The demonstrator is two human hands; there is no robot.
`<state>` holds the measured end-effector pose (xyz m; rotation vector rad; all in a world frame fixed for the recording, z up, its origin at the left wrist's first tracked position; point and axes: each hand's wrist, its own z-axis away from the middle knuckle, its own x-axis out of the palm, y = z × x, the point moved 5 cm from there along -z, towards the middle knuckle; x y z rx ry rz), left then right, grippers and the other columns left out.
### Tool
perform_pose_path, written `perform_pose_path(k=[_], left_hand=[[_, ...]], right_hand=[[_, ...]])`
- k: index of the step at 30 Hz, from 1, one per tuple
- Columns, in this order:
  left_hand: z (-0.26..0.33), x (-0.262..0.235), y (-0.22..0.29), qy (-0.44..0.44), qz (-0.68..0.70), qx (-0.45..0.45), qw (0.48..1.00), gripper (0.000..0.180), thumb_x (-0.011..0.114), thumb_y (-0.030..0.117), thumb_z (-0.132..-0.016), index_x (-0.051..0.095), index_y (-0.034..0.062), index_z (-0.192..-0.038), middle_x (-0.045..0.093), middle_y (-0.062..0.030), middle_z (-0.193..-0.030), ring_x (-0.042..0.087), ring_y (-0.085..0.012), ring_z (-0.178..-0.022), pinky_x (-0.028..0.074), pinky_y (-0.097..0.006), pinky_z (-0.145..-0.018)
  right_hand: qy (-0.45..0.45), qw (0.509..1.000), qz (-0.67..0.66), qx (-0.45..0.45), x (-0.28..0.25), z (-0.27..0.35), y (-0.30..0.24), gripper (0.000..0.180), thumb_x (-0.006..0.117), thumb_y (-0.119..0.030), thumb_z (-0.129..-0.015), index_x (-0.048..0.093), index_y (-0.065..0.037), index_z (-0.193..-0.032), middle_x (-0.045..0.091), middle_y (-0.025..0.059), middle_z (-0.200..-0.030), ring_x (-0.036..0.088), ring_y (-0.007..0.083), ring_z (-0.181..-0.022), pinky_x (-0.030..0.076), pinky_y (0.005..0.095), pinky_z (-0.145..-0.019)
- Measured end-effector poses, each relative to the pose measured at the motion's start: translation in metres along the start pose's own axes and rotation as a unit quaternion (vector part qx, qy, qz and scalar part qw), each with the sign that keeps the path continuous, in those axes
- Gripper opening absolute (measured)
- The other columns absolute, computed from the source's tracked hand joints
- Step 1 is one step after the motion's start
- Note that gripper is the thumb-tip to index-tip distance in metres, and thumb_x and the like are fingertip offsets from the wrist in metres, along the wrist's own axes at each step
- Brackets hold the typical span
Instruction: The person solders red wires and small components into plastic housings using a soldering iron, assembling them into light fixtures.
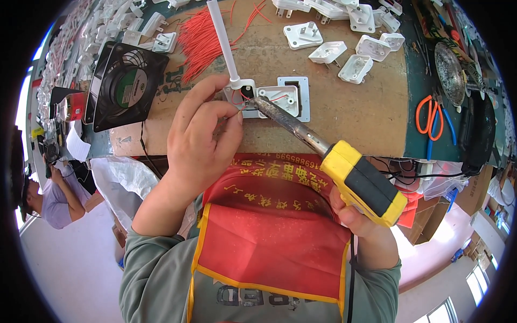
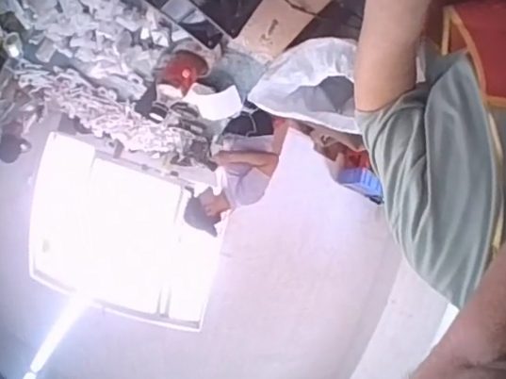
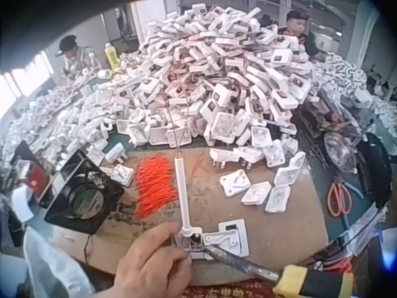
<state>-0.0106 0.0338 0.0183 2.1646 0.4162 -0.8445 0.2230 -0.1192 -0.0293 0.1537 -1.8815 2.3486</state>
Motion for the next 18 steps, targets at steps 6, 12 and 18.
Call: perform_pose_path(k=[6, 12, 18], left_hand=[[0.0, -0.001, 0.001, -0.001, -0.001, -0.001, 1.0, 0.019, 0.068, -0.002, -0.07, 0.057, 0.0004, -0.084, 0.057, -0.018, -0.11, 0.06, -0.0345, -0.093, 0.05, -0.039, -0.077], [-0.001, -0.001, 0.001, -0.003, 0.003, -0.006, 1.0, 0.019, 0.068, -0.003, -0.07, 0.057, 0.0002, -0.084, 0.057, -0.0179, -0.11, 0.06, -0.0344, -0.093, 0.05, -0.039, -0.078], [-0.001, -0.001, 0.0, -0.01, 0.005, -0.016, 1.0, 0.019, 0.069, -0.002, -0.07, 0.057, 0.0002, -0.084, 0.058, -0.018, -0.11, 0.06, -0.0343, -0.094, 0.051, -0.039, -0.078]], right_hand=[[-0.006, 0.999, -0.03, 0.009, 0.004, -0.004, -0.008, 0.079, 0.078, -0.053, -0.072, 0.048, -0.001, -0.124, 0.047, -0.001, -0.068, 0.045, 0.0103, -0.054, 0.036, 0.0244, -0.049], [0.016, 0.998, -0.059, -0.007, 0.003, -0.002, -0.009, 0.08, 0.077, -0.053, -0.072, 0.047, -0.001, -0.125, 0.046, -0.0009, -0.067, 0.043, 0.0103, -0.052, 0.036, 0.0239, -0.046], [0.024, 0.997, -0.071, -0.015, -0.001, -0.004, -0.016, 0.079, 0.077, -0.053, -0.072, 0.047, -0.001, -0.125, 0.044, -0.0008, -0.066, 0.043, 0.0104, -0.052, 0.035, 0.0236, -0.046]])
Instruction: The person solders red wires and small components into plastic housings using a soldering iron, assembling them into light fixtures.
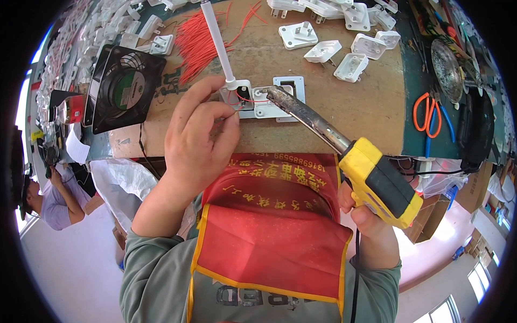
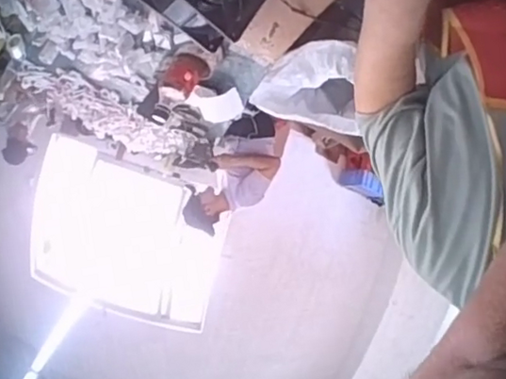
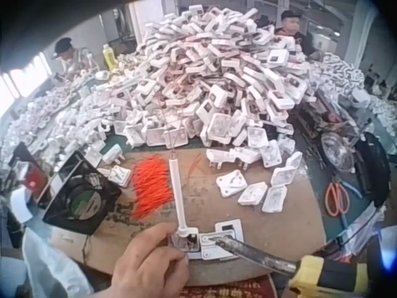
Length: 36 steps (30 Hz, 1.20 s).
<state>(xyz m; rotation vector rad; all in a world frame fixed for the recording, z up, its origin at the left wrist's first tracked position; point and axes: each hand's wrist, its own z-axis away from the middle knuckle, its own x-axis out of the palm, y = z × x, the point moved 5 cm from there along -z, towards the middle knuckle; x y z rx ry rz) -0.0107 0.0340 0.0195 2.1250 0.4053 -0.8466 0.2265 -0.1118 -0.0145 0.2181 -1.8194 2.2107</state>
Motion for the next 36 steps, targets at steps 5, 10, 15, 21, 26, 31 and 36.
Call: perform_pose_path(k=[5, 10, 15, 21, 26, 31, 36], left_hand=[[-0.002, -0.005, 0.003, -0.012, -0.019, -0.014, 1.0, 0.014, 0.07, -0.001, -0.074, 0.062, 0.0012, -0.085, 0.06, -0.0152, -0.115, 0.063, -0.0289, -0.095, 0.052, -0.034, -0.08], [-0.003, -0.018, -0.004, -0.048, 0.04, -0.008, 0.998, 0.02, 0.07, 0.002, -0.076, 0.063, 0.0018, -0.094, 0.059, -0.0163, -0.115, 0.06, -0.0323, -0.097, 0.051, -0.037, -0.08], [-0.004, -0.029, -0.014, -0.109, -0.002, -0.007, 0.994, 0.021, 0.073, 0.004, -0.074, 0.07, 0.0074, -0.095, 0.054, -0.0179, -0.128, 0.056, -0.0322, -0.113, 0.046, -0.04, -0.093], [-0.009, -0.009, -0.005, -0.085, 0.055, 0.041, 0.994, 0.023, 0.079, 0.007, -0.067, 0.07, 0.0123, -0.087, 0.042, -0.0179, -0.139, 0.04, -0.0424, -0.128, 0.038, -0.048, -0.102], [-0.013, 0.009, 0.007, -0.032, 0.077, 0.028, 0.996, 0.019, 0.079, 0.007, -0.069, 0.072, 0.0088, -0.087, 0.04, -0.0236, -0.141, 0.046, -0.0353, -0.128, 0.039, -0.039, -0.101], [-0.014, 0.021, 0.01, -0.036, 0.05, -0.046, 0.997, 0.011, 0.076, 0.007, -0.074, 0.071, 0.0076, -0.084, 0.04, -0.0218, -0.141, 0.041, -0.0364, -0.131, 0.037, -0.039, -0.102], [-0.016, 0.022, 0.009, -0.028, 0.04, -0.061, 0.997, 0.008, 0.073, 0.008, -0.073, 0.07, 0.0068, -0.081, 0.042, -0.021, -0.14, 0.038, -0.0377, -0.132, 0.035, -0.04, -0.104]], right_hand=[[0.01, 1.0, -0.012, 0.003, -0.003, 0.001, -0.006, 0.078, 0.078, -0.05, -0.073, 0.048, 0.001, -0.124, 0.048, 0.0007, -0.067, 0.045, 0.0111, -0.055, 0.036, 0.0248, -0.049], [0.015, 1.0, -0.023, 0.001, -0.009, 0.003, -0.009, 0.079, 0.079, -0.048, -0.074, 0.048, 0.004, -0.124, 0.051, 0.002, -0.069, 0.047, 0.0116, -0.057, 0.038, 0.0256, -0.052], [0.034, 0.999, -0.029, 0.003, -0.018, 0.006, -0.008, 0.082, 0.079, -0.049, -0.072, 0.047, 0.003, -0.125, 0.049, 0.0014, -0.067, 0.046, 0.0118, -0.056, 0.038, 0.0253, -0.052], [0.018, 0.999, -0.035, 0.011, -0.018, 0.007, -0.009, 0.081, 0.079, -0.05, -0.072, 0.047, 0.002, -0.125, 0.052, 0.0019, -0.069, 0.048, 0.0111, -0.057, 0.037, 0.0251, -0.052], [0.013, 1.0, -0.005, -0.015, -0.021, 0.014, -0.008, 0.08, 0.078, -0.05, -0.074, 0.048, 0.003, -0.126, 0.053, 0.0027, -0.069, 0.048, 0.0108, -0.057, 0.037, 0.0244, -0.051], [0.011, 0.999, 0.023, -0.027, -0.023, 0.02, -0.008, 0.077, 0.079, -0.049, -0.074, 0.051, 0.002, -0.125, 0.053, 0.0031, -0.071, 0.048, 0.0101, -0.058, 0.036, 0.0236, -0.049], [0.017, 0.998, 0.054, -0.001, -0.021, 0.025, -0.008, 0.076, 0.078, -0.05, -0.074, 0.053, 0.003, -0.121, 0.053, 0.002, -0.071, 0.048, 0.0105, -0.06, 0.036, 0.0244, -0.051]])
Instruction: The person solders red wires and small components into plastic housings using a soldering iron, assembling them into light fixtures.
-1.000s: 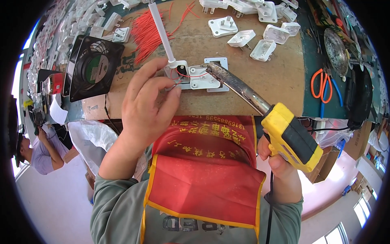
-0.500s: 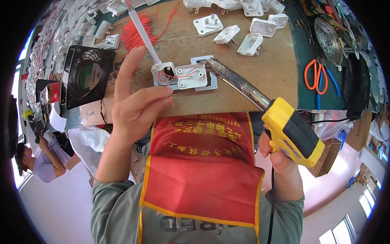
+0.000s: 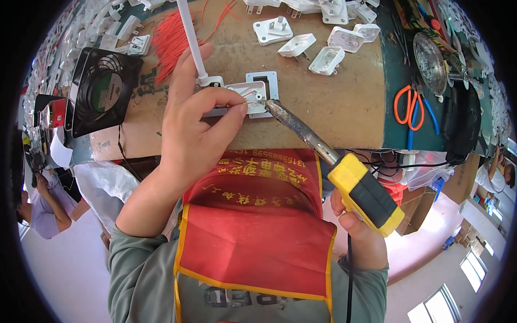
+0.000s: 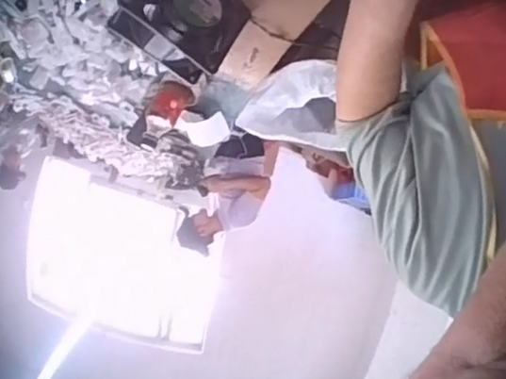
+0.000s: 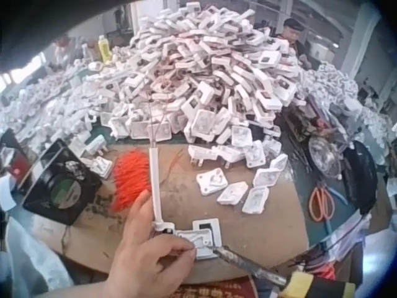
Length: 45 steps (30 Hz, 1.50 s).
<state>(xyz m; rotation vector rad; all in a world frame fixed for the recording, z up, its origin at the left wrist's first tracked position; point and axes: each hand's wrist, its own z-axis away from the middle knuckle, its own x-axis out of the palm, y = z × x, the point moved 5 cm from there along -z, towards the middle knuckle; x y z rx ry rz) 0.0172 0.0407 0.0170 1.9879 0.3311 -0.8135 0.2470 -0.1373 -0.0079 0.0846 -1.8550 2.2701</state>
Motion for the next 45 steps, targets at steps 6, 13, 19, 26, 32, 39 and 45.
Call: perform_pose_path(k=[6, 13, 19, 26, 32, 39, 45], left_hand=[[-0.0028, 0.0015, -0.0029, -0.014, -0.002, -0.01, 1.0, 0.008, 0.072, 0.009, -0.073, 0.069, 0.0062, -0.079, 0.044, -0.0217, -0.139, 0.039, -0.0383, -0.132, 0.034, -0.041, -0.105], [-0.0049, 0.0013, -0.003, -0.024, 0.019, -0.023, 0.999, 0.007, 0.073, 0.01, -0.073, 0.07, 0.0064, -0.079, 0.045, -0.0222, -0.137, 0.039, -0.0377, -0.131, 0.034, -0.041, -0.105], [-0.0041, 0.002, -0.0054, -0.031, 0.023, -0.027, 0.999, 0.007, 0.073, 0.01, -0.073, 0.07, 0.0063, -0.079, 0.046, -0.0221, -0.137, 0.039, -0.0373, -0.131, 0.033, -0.041, -0.105], [-0.0038, 0.0038, -0.0047, -0.024, 0.02, -0.03, 0.999, 0.006, 0.072, 0.009, -0.074, 0.069, 0.0059, -0.078, 0.046, -0.0218, -0.137, 0.038, -0.0371, -0.132, 0.034, -0.041, -0.105], [-0.0042, 0.0048, -0.004, -0.021, 0.02, -0.03, 0.999, 0.006, 0.072, 0.009, -0.074, 0.068, 0.0049, -0.077, 0.046, -0.0218, -0.137, 0.039, -0.0369, -0.132, 0.034, -0.041, -0.105], [-0.0037, 0.005, -0.0061, -0.028, 0.034, -0.024, 0.999, 0.006, 0.071, 0.008, -0.075, 0.068, 0.0046, -0.078, 0.047, -0.0219, -0.136, 0.04, -0.0371, -0.131, 0.034, -0.041, -0.105], [-0.0039, 0.0066, -0.0048, -0.022, 0.022, -0.022, 0.999, 0.005, 0.07, 0.009, -0.076, 0.068, 0.0046, -0.078, 0.046, -0.0206, -0.136, 0.037, -0.0371, -0.132, 0.034, -0.041, -0.105]], right_hand=[[-0.017, 1.0, 0.009, 0.003, 0.0021, -0.0008, 0.0002, 0.07, 0.076, -0.049, -0.077, 0.054, 0.003, -0.118, 0.051, 0.001, -0.071, 0.048, 0.0101, -0.061, 0.036, 0.0244, -0.052], [-0.016, 1.0, 0.015, 0.003, 0.0034, -0.0008, 0.0028, 0.071, 0.075, -0.047, -0.078, 0.051, 0.003, -0.122, 0.051, 0.0013, -0.071, 0.047, 0.0101, -0.06, 0.037, 0.0241, -0.051], [-0.015, 1.0, 0.008, -0.002, 0.0067, -0.0035, 0.0033, 0.068, 0.075, -0.047, -0.078, 0.052, 0.003, -0.118, 0.05, 0.0013, -0.071, 0.046, 0.0101, -0.059, 0.037, 0.0236, -0.05], [-0.011, 1.0, 0.018, 0.007, 0.0078, -0.0058, 0.0035, 0.067, 0.077, -0.051, -0.075, 0.055, 0.002, -0.11, 0.05, 0.001, -0.069, 0.047, 0.0101, -0.058, 0.037, 0.0233, -0.049], [-0.005, 1.0, 0.012, 0.019, 0.0076, -0.0046, 0.0028, 0.07, 0.078, -0.05, -0.074, 0.054, 0.002, -0.114, 0.051, 0.001, -0.069, 0.047, 0.0099, -0.058, 0.037, 0.0235, -0.049], [-0.001, 1.0, 0.0, 0.027, 0.0062, -0.0007, 0.0018, 0.075, 0.078, -0.049, -0.074, 0.051, 0.001, -0.124, 0.052, 0.0012, -0.073, 0.048, 0.0094, -0.062, 0.038, 0.023, -0.052], [0.01, 1.0, 0.009, 0.022, 0.0103, -0.0058, 0.0, 0.069, 0.079, -0.049, -0.073, 0.051, -0.001, -0.114, 0.049, 0.0014, -0.069, 0.048, 0.0113, -0.057, 0.037, 0.0239, -0.049]])
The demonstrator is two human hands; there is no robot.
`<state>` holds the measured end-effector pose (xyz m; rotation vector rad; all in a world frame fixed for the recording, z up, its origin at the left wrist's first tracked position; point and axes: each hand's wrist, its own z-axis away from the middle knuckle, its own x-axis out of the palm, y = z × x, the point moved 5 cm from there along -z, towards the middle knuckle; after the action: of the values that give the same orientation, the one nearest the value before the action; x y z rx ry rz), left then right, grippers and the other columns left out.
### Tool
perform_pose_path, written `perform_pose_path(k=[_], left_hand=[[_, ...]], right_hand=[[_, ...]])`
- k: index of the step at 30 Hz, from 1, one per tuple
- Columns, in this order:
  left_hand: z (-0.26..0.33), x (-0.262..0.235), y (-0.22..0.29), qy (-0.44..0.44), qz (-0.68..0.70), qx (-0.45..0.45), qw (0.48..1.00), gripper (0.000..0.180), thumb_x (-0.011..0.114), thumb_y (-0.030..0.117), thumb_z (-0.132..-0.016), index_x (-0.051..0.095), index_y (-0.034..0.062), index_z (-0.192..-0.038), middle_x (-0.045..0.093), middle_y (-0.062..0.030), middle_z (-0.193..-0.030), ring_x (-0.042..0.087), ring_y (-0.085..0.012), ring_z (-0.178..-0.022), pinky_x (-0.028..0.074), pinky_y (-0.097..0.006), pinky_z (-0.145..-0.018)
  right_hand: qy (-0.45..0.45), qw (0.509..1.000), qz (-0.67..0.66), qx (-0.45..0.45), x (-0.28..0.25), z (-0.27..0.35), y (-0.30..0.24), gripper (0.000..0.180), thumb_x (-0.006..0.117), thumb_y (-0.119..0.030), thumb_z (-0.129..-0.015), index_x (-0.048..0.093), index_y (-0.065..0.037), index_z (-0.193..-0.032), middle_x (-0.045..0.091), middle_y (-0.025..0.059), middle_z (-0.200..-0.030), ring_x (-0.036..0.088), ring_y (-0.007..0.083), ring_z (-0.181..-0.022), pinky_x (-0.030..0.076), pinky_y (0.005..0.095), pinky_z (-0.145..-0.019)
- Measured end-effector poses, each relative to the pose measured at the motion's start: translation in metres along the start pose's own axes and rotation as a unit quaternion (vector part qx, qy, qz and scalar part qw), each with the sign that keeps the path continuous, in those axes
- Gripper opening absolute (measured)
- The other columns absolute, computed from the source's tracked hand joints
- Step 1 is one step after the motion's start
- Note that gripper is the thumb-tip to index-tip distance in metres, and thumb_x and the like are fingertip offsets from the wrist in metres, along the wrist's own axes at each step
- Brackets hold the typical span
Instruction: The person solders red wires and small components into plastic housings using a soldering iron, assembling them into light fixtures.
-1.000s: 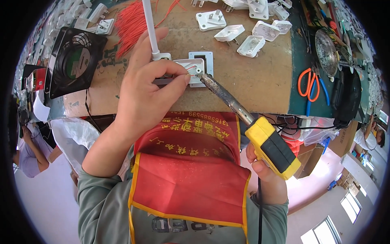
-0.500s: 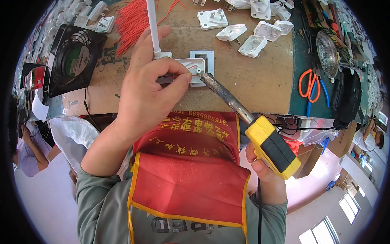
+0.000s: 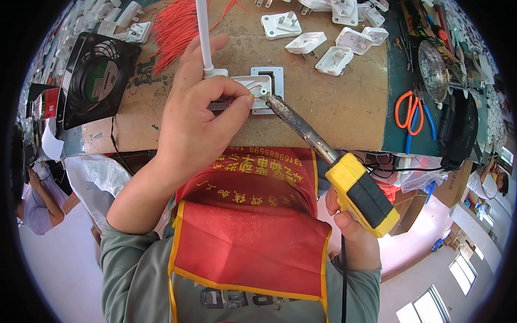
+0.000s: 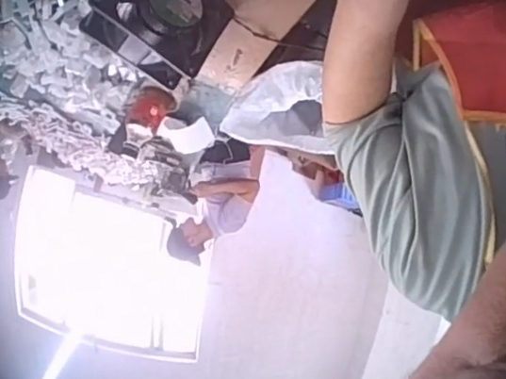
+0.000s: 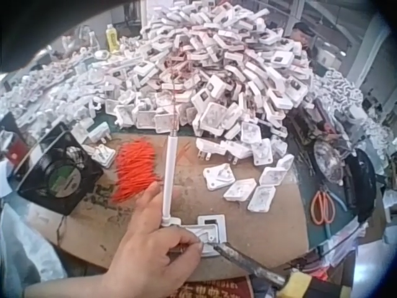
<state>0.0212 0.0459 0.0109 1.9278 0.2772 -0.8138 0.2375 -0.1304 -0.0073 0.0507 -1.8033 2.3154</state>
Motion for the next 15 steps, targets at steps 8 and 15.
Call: perform_pose_path(k=[8, 15], left_hand=[[-0.0003, 0.001, 0.0009, 0.002, -0.013, 0.0, 1.0, 0.006, 0.07, 0.008, -0.075, 0.067, 0.0042, -0.077, 0.046, -0.0199, -0.137, 0.035, -0.0372, -0.134, 0.035, -0.042, -0.104], [-0.0003, -0.0002, 0.0017, 0.006, -0.015, 0.002, 1.0, 0.006, 0.07, 0.008, -0.075, 0.066, 0.0041, -0.076, 0.046, -0.0202, -0.137, 0.033, -0.0381, -0.136, 0.035, -0.042, -0.104]], right_hand=[[-0.028, 0.999, 0.013, -0.023, -0.0032, -0.0002, 0.0018, 0.071, 0.076, -0.049, -0.076, 0.053, 0.003, -0.118, 0.051, 0.0012, -0.07, 0.047, 0.0098, -0.058, 0.037, 0.0231, -0.049], [-0.023, 1.0, -0.013, -0.014, -0.0037, 0.0027, 0.0036, 0.077, 0.077, -0.048, -0.076, 0.048, 0.003, -0.126, 0.051, 0.0014, -0.072, 0.047, 0.0098, -0.059, 0.038, 0.0228, -0.051]])
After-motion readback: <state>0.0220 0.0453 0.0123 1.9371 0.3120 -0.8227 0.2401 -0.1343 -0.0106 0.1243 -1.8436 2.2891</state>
